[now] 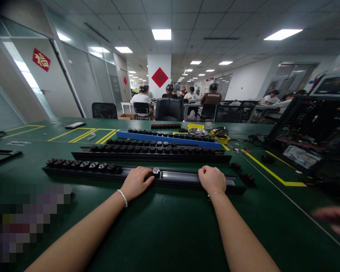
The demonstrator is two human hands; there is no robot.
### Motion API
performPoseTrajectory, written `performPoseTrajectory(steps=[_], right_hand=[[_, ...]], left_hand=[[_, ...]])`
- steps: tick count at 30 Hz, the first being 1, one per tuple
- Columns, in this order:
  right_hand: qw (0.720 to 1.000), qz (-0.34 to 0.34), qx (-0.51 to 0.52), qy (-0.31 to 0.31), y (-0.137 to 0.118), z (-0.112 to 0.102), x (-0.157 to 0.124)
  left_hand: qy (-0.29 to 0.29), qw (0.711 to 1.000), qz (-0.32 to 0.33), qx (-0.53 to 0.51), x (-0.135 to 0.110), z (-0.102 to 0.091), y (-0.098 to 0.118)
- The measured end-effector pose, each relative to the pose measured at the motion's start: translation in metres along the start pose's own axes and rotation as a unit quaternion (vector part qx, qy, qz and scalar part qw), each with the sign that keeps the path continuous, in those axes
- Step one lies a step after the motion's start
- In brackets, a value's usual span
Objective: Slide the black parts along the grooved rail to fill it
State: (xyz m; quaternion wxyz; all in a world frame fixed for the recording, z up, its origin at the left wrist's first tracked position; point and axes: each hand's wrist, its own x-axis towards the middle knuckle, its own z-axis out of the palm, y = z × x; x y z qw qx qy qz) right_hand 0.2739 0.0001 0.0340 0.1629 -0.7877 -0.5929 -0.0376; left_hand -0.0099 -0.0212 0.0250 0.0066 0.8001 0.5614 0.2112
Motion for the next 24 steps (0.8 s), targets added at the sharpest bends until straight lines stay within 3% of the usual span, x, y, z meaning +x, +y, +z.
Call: performPoseTrajectory(steps=[8,16,24], right_hand=[[1.0,-0.003,-0.006,0.011,0.0007,0.0001,-0.0001],[1.0,-0.003,0.003,0.016,-0.0001,0.0016,0.0016],[0.996,-0.04,-0.003,0.08,0.0019,0.0063,-0.0002]], left_hand=[[0.008,0.999,0.052,-0.001,-0.0008,0.0032,0.0045],[0.022,0.998,0.052,0.012,-0.0019,0.0034,0.0044],[0.009,0.998,0.063,0.027,-0.0019,0.0063,0.0034]])
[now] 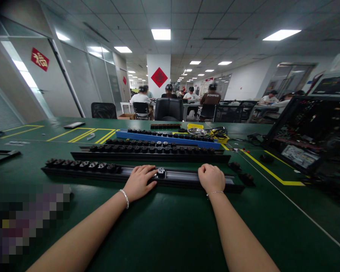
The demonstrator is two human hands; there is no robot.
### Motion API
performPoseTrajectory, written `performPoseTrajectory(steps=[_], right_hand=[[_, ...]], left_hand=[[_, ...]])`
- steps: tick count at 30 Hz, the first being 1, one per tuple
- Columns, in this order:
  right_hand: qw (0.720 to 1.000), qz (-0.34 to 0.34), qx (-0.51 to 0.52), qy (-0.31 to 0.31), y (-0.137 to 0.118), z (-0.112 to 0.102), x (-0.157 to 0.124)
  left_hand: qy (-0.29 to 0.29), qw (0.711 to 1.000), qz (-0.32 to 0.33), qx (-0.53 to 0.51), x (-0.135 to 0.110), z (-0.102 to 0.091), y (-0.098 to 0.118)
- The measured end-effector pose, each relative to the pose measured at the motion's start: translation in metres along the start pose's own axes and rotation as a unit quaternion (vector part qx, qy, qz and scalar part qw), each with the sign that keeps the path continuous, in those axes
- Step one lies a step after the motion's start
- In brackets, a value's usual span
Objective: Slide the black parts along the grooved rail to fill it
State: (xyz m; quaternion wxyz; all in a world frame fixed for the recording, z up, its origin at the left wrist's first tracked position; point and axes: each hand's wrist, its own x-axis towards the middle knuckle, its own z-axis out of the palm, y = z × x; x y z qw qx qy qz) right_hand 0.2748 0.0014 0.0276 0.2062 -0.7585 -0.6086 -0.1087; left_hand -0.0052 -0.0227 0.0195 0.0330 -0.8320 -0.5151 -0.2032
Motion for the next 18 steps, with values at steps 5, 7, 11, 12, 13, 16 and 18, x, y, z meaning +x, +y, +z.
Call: performPoseTrajectory(steps=[5,7,11,12,13,16,18], right_hand=[[0.997,-0.063,0.034,0.012,-0.013,0.002,-0.002],[0.992,-0.099,0.075,0.005,-0.025,0.003,-0.005],[0.967,-0.197,0.158,-0.04,-0.058,0.006,-0.018],[0.961,-0.211,0.17,-0.048,-0.067,0.007,-0.022],[0.957,-0.221,0.178,-0.054,-0.074,0.008,-0.026],[0.954,-0.227,0.18,-0.073,-0.091,0.009,-0.035],[0.959,-0.213,0.173,-0.073,-0.096,0.01,-0.038]], left_hand=[[-0.007,1.0,0.0,0.007,0.0,0.0,0.001],[-0.004,1.0,0.003,0.013,0.0,0.001,0.0],[0.001,1.0,0.005,0.024,0.0,0.004,0.0],[-0.001,1.0,0.002,0.025,0.0,0.004,0.0],[-0.004,1.0,-0.003,0.026,0.001,0.004,0.001],[-0.011,0.999,-0.015,0.029,0.002,0.004,0.002],[-0.008,0.999,-0.012,0.029,0.002,0.004,0.002]])
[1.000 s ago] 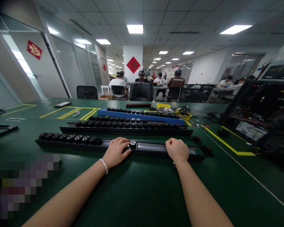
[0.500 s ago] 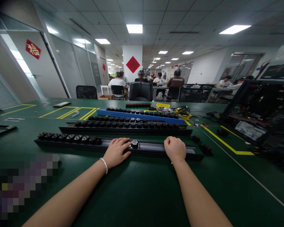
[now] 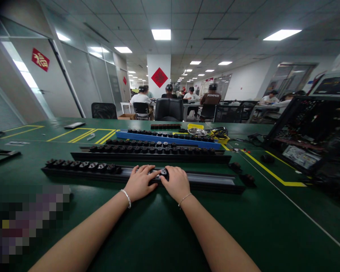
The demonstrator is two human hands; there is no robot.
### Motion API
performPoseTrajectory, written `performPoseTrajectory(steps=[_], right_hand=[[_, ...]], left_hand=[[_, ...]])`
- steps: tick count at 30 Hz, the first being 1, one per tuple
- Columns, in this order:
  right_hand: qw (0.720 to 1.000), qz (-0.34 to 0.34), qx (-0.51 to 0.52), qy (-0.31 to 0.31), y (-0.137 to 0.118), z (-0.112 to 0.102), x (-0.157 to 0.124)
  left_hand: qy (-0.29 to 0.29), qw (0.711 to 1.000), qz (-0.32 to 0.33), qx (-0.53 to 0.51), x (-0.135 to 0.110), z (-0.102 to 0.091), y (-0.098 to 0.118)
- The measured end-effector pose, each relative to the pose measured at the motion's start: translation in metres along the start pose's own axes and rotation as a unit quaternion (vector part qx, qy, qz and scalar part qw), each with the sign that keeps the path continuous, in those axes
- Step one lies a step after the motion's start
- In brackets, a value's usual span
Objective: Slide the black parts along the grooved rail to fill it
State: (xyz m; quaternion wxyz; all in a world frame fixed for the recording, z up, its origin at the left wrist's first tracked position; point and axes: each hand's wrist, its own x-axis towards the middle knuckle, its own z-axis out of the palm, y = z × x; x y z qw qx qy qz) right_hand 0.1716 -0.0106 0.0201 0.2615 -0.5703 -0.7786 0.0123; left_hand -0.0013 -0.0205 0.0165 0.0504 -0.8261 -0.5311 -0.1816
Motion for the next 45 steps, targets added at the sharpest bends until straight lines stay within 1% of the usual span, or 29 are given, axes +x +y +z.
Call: performPoseTrajectory(steps=[3,8,15,20,28,37,45], right_hand=[[1.0,0.015,-0.003,0.013,-0.002,0.002,0.0],[0.999,0.018,-0.006,0.036,-0.001,0.003,0.0],[0.998,0.028,-0.014,0.048,0.0,0.003,-0.001],[0.997,0.033,-0.014,0.063,0.004,0.002,-0.002],[0.996,0.028,-0.004,0.085,0.009,0.004,-0.003],[0.995,0.042,-0.005,0.088,0.012,0.006,-0.001],[0.992,0.069,-0.014,0.101,0.024,0.003,0.0]], left_hand=[[0.009,1.0,0.009,0.002,0.0,0.002,-0.001],[0.016,1.0,0.017,0.01,0.0,0.004,-0.002],[0.021,1.0,0.012,0.008,-0.001,0.003,0.0],[0.032,0.999,0.021,0.009,-0.002,0.003,0.0],[0.071,0.997,0.035,0.011,-0.002,0.006,-0.002],[0.082,0.995,0.047,0.013,0.001,0.012,-0.008],[0.089,0.995,0.047,0.017,0.004,0.017,-0.01]])
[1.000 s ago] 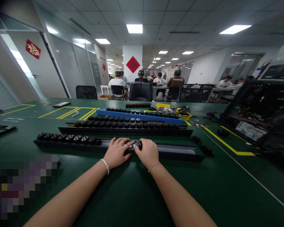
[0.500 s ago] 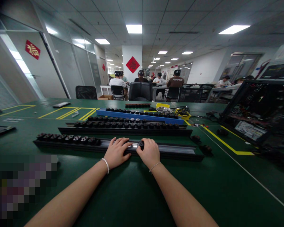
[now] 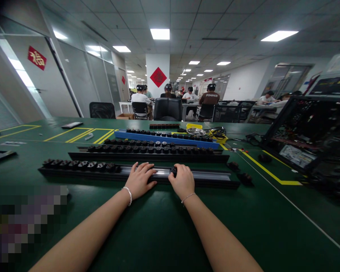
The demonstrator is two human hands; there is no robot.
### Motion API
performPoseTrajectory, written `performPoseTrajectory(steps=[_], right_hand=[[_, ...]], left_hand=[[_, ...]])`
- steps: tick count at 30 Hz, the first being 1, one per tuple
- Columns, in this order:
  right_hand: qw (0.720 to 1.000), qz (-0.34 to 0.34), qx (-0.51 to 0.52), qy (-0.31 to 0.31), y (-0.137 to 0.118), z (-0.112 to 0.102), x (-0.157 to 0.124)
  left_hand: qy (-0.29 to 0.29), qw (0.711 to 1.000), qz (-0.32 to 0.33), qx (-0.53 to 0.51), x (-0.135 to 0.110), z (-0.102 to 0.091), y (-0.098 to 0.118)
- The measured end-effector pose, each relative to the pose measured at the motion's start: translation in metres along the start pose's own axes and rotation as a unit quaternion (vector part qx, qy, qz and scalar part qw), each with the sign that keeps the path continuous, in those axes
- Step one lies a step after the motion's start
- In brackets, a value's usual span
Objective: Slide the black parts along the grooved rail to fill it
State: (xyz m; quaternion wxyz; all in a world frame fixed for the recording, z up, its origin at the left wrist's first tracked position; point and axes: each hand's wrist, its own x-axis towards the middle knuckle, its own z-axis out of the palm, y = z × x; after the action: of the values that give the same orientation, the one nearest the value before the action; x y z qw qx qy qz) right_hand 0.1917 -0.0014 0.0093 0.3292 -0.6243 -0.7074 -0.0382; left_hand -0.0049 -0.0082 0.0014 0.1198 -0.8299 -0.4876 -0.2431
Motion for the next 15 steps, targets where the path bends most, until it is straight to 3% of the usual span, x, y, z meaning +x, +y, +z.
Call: performPoseTrajectory(steps=[15], right_hand=[[0.999,0.038,-0.03,0.012,0.02,-0.008,0.004]], left_hand=[[0.003,1.0,0.007,0.0,0.0,0.002,-0.006]])
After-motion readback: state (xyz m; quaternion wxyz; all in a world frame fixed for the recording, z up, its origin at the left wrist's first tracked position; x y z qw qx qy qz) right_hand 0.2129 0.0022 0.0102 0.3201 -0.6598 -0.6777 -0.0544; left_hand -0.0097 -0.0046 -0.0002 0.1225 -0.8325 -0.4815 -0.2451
